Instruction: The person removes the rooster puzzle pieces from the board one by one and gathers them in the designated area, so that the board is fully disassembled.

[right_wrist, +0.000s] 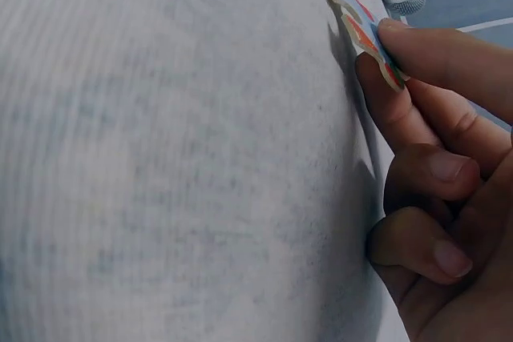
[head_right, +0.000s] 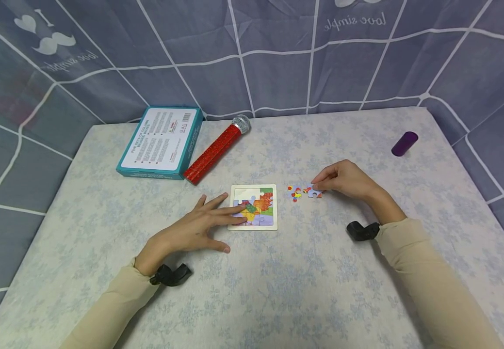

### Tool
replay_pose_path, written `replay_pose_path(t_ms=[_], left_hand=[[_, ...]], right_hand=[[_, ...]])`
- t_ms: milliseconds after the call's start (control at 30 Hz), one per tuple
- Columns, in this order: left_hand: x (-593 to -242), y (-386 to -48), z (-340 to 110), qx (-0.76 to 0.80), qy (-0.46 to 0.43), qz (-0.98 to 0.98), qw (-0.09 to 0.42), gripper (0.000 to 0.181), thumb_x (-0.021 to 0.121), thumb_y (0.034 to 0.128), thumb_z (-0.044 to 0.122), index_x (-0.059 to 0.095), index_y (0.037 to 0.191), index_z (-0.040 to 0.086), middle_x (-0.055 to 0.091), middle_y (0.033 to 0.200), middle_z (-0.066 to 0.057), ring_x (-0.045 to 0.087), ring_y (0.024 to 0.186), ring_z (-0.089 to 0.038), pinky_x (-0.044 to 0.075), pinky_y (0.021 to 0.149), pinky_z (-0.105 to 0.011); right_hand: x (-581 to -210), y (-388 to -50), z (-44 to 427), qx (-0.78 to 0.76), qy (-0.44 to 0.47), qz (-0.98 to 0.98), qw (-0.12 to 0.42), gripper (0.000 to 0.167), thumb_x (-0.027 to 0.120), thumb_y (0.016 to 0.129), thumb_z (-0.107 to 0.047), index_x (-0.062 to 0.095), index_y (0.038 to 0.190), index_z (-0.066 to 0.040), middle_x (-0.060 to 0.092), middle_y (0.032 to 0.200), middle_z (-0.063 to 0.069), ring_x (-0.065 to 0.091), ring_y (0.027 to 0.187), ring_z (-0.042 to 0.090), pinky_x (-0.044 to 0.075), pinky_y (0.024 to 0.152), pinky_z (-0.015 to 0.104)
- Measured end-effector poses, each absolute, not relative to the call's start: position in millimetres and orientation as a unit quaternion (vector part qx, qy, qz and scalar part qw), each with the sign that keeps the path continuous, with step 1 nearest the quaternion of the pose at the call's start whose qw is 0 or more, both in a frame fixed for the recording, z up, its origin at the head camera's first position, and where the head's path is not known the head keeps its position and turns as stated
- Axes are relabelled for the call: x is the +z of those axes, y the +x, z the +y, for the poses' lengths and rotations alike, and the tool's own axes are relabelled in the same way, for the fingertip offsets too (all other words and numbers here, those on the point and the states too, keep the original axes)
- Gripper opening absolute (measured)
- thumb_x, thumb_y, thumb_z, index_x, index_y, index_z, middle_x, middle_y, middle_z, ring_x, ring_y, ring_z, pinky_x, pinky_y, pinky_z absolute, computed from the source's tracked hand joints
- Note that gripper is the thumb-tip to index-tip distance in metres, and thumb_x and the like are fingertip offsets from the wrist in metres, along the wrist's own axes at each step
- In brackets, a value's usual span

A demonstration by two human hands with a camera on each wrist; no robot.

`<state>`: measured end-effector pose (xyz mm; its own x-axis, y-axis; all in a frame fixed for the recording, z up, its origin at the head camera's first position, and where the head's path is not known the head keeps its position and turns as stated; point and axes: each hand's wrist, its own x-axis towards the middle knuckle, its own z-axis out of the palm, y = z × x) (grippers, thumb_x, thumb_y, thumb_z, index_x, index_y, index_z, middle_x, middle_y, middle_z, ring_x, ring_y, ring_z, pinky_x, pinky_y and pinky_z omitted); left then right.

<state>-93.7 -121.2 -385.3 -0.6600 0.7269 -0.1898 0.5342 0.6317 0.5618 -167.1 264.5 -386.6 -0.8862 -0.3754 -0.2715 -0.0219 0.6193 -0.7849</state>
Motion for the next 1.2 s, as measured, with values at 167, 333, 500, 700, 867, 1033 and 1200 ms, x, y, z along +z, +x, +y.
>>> replay_pose_path(t_ms=[167, 333, 500, 700, 867, 1033, 1200], left_hand=[[-384.9, -93.7, -121.8, 0.238, 0.359, 0.879, 0.203, 0.072, 0.084, 0.0770, 0.036, 0.055, 0.142, 0.024, 0.034, 0.156, 0.007, 0.004, 0.151, -0.029, -0.005, 0.111, -0.067], [-384.9, -93.8, -121.7, 0.237, 0.359, 0.879, 0.203, 0.072, 0.084, 0.0770, 0.036, 0.055, 0.142, 0.025, 0.034, 0.157, 0.007, 0.004, 0.151, -0.029, -0.005, 0.112, -0.067], [-385.3, -93.9, -121.6, 0.235, 0.361, 0.880, 0.201, 0.072, 0.083, 0.0771, 0.037, 0.054, 0.143, 0.025, 0.034, 0.157, 0.007, 0.004, 0.150, -0.030, -0.005, 0.111, -0.068], [-385.7, -93.8, -121.8, 0.236, 0.366, 0.878, 0.197, 0.072, 0.083, 0.0773, 0.037, 0.055, 0.142, 0.025, 0.034, 0.157, 0.007, 0.004, 0.150, -0.030, -0.004, 0.111, -0.068], [-385.4, -93.9, -121.9, 0.237, 0.367, 0.878, 0.197, 0.072, 0.083, 0.0778, 0.036, 0.055, 0.142, 0.024, 0.034, 0.157, 0.007, 0.005, 0.150, -0.030, -0.004, 0.111, -0.068], [-385.5, -94.0, -121.9, 0.239, 0.366, 0.877, 0.197, 0.072, 0.083, 0.0775, 0.036, 0.055, 0.142, 0.024, 0.034, 0.157, 0.006, 0.005, 0.150, -0.030, -0.004, 0.111, -0.068], [-386.0, -93.8, -122.2, 0.238, 0.366, 0.878, 0.197, 0.071, 0.083, 0.0776, 0.036, 0.055, 0.142, 0.024, 0.034, 0.157, 0.006, 0.005, 0.150, -0.030, -0.004, 0.111, -0.068]], right_hand=[[-385.0, -167.6, 261.6, -0.405, -0.118, 0.884, 0.201, 0.023, 0.074, 0.089, -0.021, 0.077, 0.106, -0.006, 0.075, 0.098, 0.003, 0.058, 0.086, 0.004, 0.046, 0.072, 0.019], [-383.9, -165.6, 258.2, -0.380, -0.114, 0.900, 0.179, 0.019, 0.075, 0.087, -0.020, 0.077, 0.101, -0.008, 0.074, 0.094, 0.002, 0.057, 0.084, 0.008, 0.045, 0.070, 0.021], [-383.7, -165.8, 256.6, -0.379, -0.115, 0.901, 0.175, 0.017, 0.075, 0.087, -0.019, 0.078, 0.099, -0.007, 0.074, 0.088, 0.002, 0.055, 0.081, 0.010, 0.044, 0.068, 0.022], [-384.2, -165.7, 254.7, -0.371, -0.119, 0.905, 0.173, 0.017, 0.077, 0.086, -0.024, 0.078, 0.094, -0.010, 0.073, 0.082, 0.001, 0.053, 0.079, 0.012, 0.041, 0.067, 0.025], [-383.9, -165.1, 254.5, -0.366, -0.117, 0.907, 0.171, 0.016, 0.077, 0.086, -0.024, 0.078, 0.094, -0.011, 0.073, 0.083, 0.000, 0.053, 0.079, 0.013, 0.040, 0.068, 0.026], [-383.6, -165.5, 254.4, -0.363, -0.115, 0.908, 0.172, 0.015, 0.077, 0.086, -0.024, 0.078, 0.093, -0.011, 0.073, 0.084, 0.000, 0.053, 0.080, 0.013, 0.040, 0.068, 0.026], [-383.8, -165.6, 254.4, -0.362, -0.114, 0.909, 0.172, 0.014, 0.075, 0.087, -0.021, 0.077, 0.094, -0.010, 0.072, 0.083, 0.000, 0.052, 0.077, 0.014, 0.040, 0.068, 0.027]])
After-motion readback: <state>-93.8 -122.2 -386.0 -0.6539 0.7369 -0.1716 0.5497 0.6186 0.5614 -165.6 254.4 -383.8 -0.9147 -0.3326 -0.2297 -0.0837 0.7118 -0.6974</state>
